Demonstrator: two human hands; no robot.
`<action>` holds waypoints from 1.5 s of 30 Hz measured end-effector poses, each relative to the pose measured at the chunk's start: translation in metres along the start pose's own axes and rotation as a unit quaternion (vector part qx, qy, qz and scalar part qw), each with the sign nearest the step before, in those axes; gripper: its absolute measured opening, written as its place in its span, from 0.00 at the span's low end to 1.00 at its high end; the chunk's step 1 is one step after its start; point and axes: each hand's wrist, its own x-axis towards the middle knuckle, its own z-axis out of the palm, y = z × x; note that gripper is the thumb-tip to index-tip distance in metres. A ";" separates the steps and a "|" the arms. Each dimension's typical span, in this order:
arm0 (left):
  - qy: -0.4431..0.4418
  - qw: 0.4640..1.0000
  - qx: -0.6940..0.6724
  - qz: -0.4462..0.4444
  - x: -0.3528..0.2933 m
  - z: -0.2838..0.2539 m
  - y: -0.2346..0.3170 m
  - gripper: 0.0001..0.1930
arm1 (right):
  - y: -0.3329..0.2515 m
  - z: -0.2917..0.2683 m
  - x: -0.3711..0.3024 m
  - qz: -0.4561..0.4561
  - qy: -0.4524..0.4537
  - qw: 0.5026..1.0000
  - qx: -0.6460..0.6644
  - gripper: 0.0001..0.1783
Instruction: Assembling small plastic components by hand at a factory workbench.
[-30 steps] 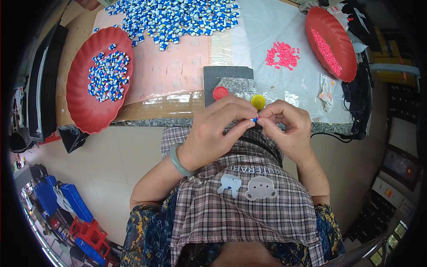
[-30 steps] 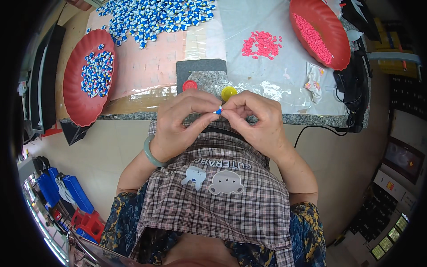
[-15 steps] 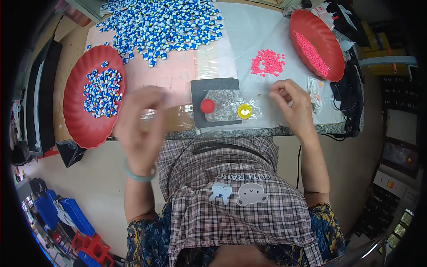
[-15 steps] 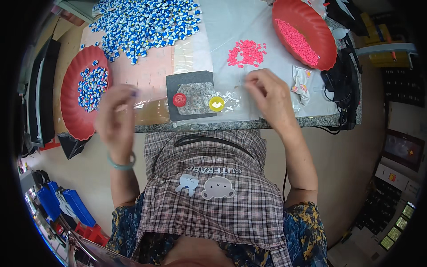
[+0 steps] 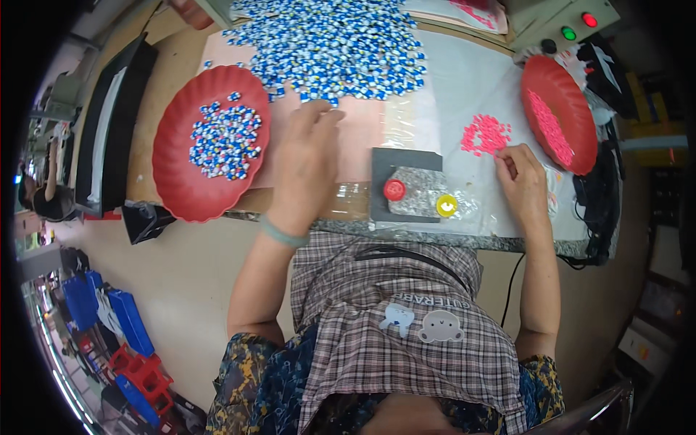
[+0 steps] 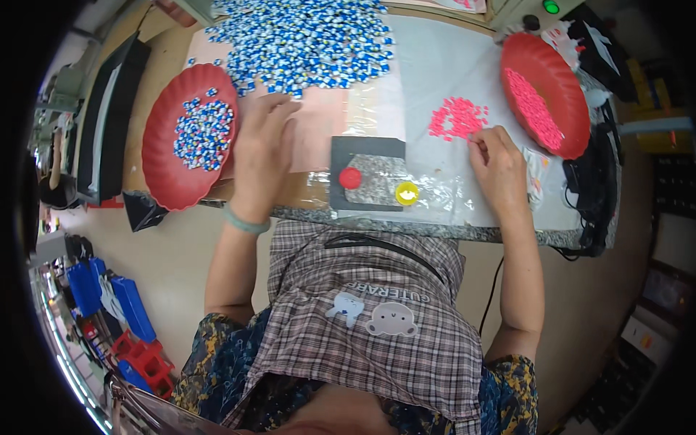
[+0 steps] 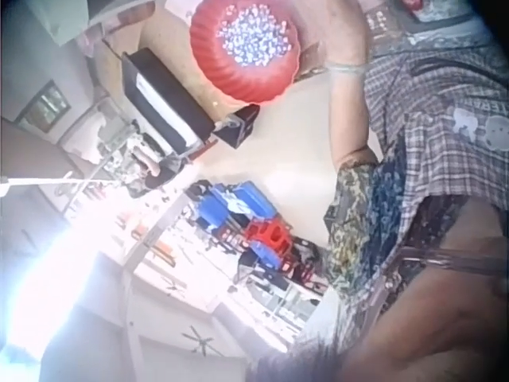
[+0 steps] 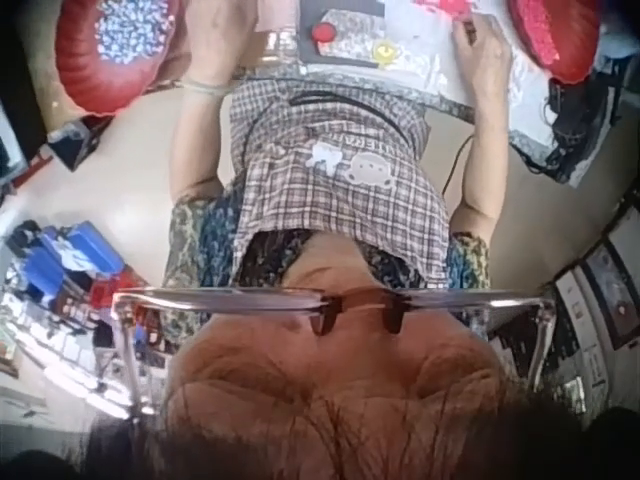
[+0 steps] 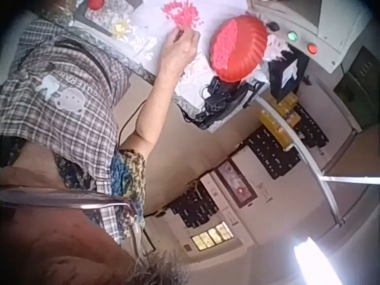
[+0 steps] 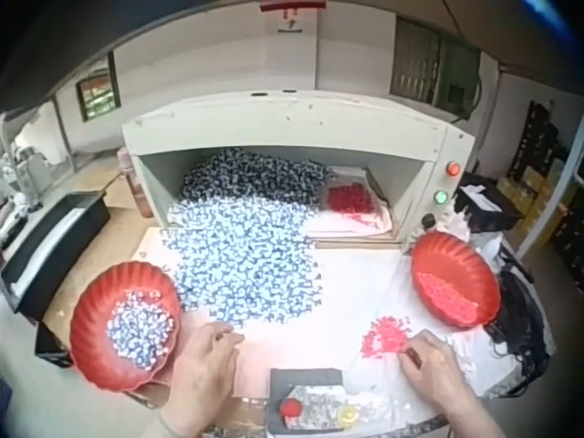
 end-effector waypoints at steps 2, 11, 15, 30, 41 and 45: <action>-0.010 0.999 0.030 -0.013 0.006 0.012 0.001 0.15 | 0.002 -0.001 -0.001 0.012 -0.011 1.000 -0.002 0.05; -0.027 0.998 0.050 -0.022 0.019 0.023 -0.020 0.08 | 0.008 -0.010 -0.011 0.008 -0.028 0.999 -0.018 0.05; -0.034 0.998 0.052 -0.030 0.021 0.027 -0.026 0.05 | 0.005 -0.016 -0.013 -0.038 -0.047 0.998 0.002 0.06; -0.043 0.998 0.028 -0.041 0.020 0.029 -0.016 0.06 | 0.009 -0.015 -0.011 -0.022 -0.058 0.998 0.028 0.06; -0.214 0.743 -0.568 -0.281 -0.013 0.002 0.095 0.07 | -0.067 -0.030 -0.036 -0.025 -0.069 0.950 0.305 0.09; -0.317 0.654 -0.612 -0.312 -0.019 0.012 0.104 0.07 | -0.087 -0.028 -0.038 -0.079 -0.053 0.962 0.255 0.11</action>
